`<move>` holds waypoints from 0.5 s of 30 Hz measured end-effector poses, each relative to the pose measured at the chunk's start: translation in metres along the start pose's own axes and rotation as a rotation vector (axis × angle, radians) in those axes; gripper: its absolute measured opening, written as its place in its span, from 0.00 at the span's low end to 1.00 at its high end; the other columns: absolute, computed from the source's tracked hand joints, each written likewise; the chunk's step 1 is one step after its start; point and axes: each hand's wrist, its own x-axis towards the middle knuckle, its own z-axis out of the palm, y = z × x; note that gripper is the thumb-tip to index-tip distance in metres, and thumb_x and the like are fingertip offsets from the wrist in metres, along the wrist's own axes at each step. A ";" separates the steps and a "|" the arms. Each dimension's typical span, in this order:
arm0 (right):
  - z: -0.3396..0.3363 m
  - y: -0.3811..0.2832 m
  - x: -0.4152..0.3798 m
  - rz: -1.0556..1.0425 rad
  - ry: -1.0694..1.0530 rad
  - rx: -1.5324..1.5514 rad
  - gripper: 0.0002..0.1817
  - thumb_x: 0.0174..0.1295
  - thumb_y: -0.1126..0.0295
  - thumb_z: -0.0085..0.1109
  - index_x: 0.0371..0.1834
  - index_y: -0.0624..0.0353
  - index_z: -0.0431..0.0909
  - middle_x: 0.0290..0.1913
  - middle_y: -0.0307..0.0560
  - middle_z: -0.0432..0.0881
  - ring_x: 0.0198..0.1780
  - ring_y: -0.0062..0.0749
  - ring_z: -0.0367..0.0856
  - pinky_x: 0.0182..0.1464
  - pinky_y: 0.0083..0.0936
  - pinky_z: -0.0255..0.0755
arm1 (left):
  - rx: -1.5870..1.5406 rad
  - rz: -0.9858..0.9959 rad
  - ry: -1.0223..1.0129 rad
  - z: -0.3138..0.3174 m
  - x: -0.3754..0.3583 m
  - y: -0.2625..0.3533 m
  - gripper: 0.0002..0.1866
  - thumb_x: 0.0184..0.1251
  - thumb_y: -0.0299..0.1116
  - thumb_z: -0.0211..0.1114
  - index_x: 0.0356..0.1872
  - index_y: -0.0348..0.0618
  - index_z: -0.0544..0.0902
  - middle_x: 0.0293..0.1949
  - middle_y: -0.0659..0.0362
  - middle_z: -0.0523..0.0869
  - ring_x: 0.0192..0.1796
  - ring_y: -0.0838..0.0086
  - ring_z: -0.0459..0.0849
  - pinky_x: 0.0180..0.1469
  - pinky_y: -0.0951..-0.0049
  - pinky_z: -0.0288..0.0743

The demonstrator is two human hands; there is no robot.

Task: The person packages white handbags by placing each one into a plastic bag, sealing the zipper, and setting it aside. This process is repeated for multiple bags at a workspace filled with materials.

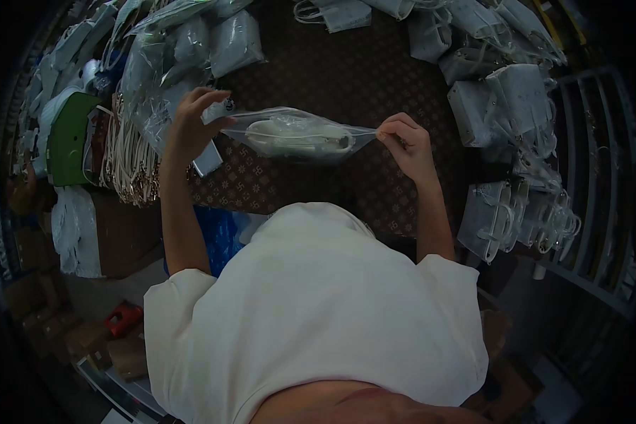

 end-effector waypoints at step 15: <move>0.006 -0.008 -0.015 -0.068 0.099 -0.206 0.03 0.49 0.79 0.58 0.27 0.63 0.76 0.31 0.45 0.74 0.33 0.35 0.74 0.34 0.24 0.70 | -0.082 0.591 -0.413 0.115 0.058 0.125 0.05 0.47 0.28 0.63 0.24 0.38 0.81 0.24 0.56 0.79 0.30 0.66 0.77 0.38 0.70 0.72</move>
